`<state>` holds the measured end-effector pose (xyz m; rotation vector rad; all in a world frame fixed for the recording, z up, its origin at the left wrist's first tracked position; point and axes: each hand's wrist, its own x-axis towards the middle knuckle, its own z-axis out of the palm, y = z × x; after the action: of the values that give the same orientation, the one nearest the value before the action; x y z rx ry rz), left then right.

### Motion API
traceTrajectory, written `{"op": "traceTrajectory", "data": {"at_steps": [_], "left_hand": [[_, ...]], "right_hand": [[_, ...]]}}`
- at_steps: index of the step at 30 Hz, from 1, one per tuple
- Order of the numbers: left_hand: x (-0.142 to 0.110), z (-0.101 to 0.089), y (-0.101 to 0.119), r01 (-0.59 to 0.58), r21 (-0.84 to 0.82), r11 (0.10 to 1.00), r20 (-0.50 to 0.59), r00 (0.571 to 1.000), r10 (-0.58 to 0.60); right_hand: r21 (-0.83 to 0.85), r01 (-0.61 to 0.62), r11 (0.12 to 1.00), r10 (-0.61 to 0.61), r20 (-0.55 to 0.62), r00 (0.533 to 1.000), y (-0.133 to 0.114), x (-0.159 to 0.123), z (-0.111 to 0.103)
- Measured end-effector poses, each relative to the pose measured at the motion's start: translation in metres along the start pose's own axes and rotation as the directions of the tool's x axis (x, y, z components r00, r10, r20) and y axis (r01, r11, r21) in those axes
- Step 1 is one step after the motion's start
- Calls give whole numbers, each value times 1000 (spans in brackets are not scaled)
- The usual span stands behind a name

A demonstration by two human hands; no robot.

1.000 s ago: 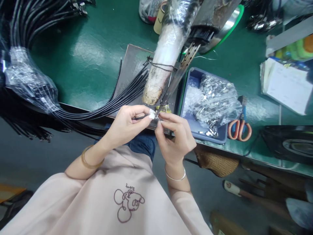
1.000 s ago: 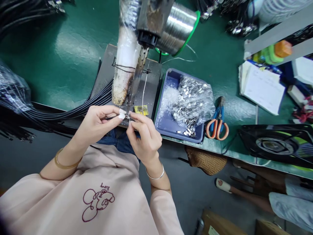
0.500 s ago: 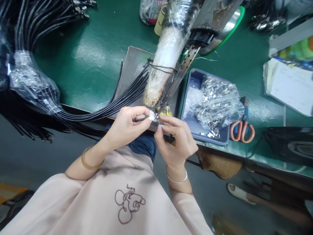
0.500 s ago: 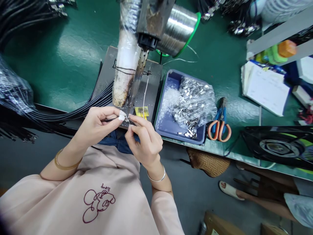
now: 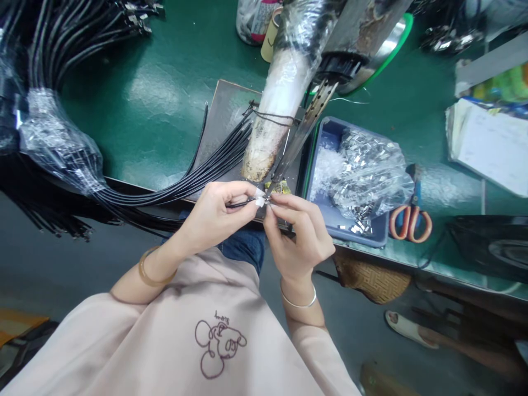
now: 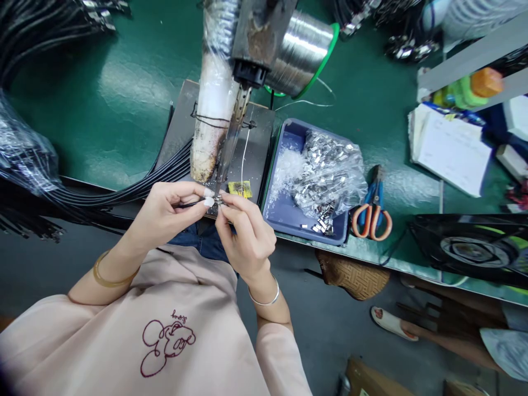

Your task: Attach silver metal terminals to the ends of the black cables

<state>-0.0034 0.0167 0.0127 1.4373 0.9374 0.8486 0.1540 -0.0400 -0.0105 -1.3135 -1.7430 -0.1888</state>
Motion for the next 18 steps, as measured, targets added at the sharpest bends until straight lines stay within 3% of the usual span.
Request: {"op": "traceTrajectory", "data": {"at_steps": [18], "left_hand": [[0,-4,-4,-7,-3,1000,62,998,7]], "right_hand": [[14,19,1000,-19,19,1000,0,-1,-2]]}}
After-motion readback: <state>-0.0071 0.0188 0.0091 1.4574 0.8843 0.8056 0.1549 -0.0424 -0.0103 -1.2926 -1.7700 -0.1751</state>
